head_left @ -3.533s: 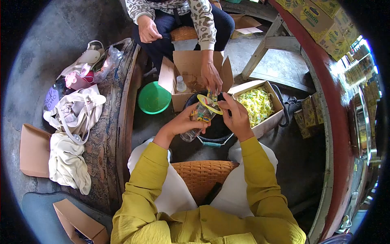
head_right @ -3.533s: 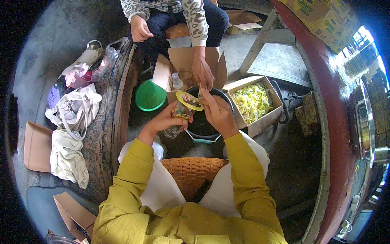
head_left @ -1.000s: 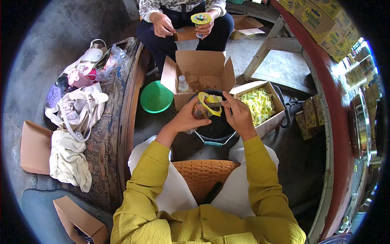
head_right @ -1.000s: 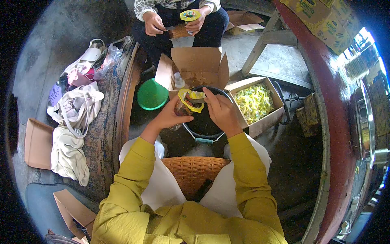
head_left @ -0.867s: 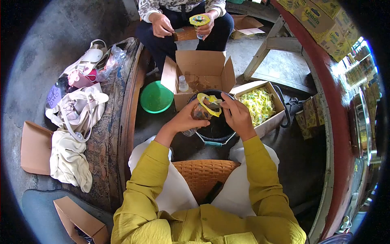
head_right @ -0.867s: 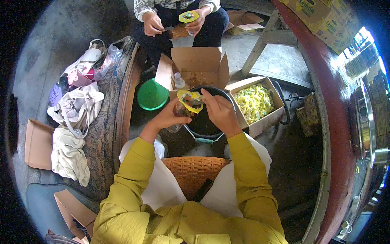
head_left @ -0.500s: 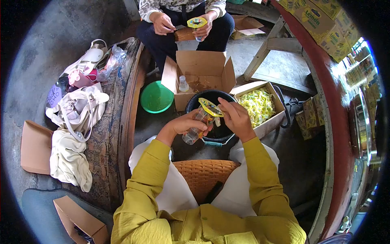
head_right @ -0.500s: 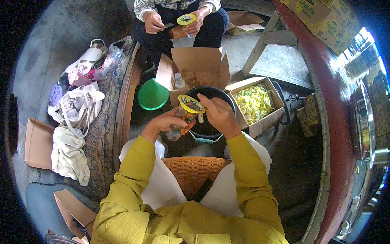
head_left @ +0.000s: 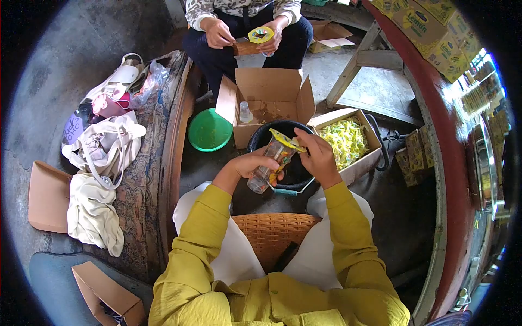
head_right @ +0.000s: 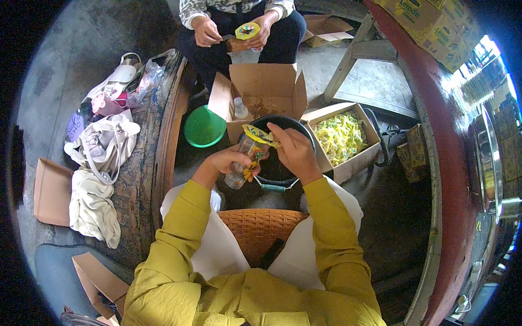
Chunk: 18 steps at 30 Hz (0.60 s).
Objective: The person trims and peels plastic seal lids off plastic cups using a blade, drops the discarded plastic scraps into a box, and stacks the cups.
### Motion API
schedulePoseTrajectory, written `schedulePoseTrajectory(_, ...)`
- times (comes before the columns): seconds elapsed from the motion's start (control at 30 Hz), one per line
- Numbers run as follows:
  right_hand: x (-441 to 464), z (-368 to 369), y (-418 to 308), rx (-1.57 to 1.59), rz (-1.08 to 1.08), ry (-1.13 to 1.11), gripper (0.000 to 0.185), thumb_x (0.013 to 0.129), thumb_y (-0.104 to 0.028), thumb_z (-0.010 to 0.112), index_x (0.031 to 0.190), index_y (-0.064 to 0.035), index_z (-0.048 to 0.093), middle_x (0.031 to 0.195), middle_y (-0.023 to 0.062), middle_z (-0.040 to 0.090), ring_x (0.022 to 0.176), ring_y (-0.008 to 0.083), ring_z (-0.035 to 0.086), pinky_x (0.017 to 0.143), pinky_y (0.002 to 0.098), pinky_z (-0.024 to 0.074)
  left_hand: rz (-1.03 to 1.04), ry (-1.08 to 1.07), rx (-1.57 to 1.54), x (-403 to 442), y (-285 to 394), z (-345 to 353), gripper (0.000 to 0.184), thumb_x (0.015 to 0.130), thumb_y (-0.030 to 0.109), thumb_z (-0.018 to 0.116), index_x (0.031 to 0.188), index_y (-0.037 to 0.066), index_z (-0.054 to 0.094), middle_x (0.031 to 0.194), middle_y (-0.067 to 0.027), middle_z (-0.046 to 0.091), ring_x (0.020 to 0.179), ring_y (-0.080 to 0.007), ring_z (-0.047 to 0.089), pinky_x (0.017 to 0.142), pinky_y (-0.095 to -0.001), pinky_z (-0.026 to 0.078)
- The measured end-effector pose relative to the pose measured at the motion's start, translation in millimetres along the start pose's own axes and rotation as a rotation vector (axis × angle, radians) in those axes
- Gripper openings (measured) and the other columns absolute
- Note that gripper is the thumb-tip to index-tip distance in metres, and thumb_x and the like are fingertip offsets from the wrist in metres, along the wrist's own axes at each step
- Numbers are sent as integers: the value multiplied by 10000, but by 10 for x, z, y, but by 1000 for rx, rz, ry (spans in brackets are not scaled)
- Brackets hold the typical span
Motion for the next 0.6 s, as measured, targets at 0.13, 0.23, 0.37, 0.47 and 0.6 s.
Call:
schedulePoseTrajectory(0.13, 3, -20, 41, -23, 30, 20, 525, 629, 104, 553, 1134, -36, 514, 761, 117, 596, 685, 258, 584, 596, 338, 470, 212, 185, 276, -13, 193, 121, 562, 747, 143, 621, 1219, 63, 326, 1038, -104, 510, 874, -166, 550, 705, -296, 483)
schedulePoseTrajectory(0.23, -2, -21, 110, -77, 60, 15, 555, 600, 132, 568, 1131, -21, 511, 779, 107, 625, 734, 244, 613, 663, 315, 490, 360, 236, 526, 30, 217, 60, 576, 743, 113, 632, 1229, 55, 327, 1112, -99, 483, 976, -153, 501, 815, -289, 433)
schedulePoseTrajectory(0.37, 7, -24, 107, -104, 62, -20, 567, 605, 129, 559, 1149, -20, 498, 786, 106, 625, 735, 244, 611, 666, 319, 489, 326, 364, 384, 40, 61, -127, 601, 708, 92, 671, 1216, 36, 356, 1098, -91, 501, 994, -142, 488, 850, -286, 407)
schedulePoseTrajectory(0.47, 11, -8, 90, -111, 59, -42, 575, 612, 124, 553, 1165, -21, 485, 796, 108, 625, 736, 244, 609, 669, 322, 488, 415, 495, 609, 45, 106, 30, 599, 678, 101, 701, 1185, 13, 394, 1057, -82, 527, 951, -140, 514, 830, -283, 422)
schedulePoseTrajectory(0.6, -9, 3, 97, -96, 63, -49, 582, 615, 119, 548, 1175, -23, 478, 809, 110, 626, 739, 247, 609, 671, 321, 489, 422, 526, 654, 72, 89, -11, 582, 652, 124, 730, 1134, -12, 434, 1033, -77, 546, 903, -137, 539, 808, -273, 435)
Point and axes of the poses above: each hand's wrist, its own x-axis towards the middle knuckle, its own z-axis out of the palm, y = z × x, the point moved 3 cm from there along x, towards the middle knuckle
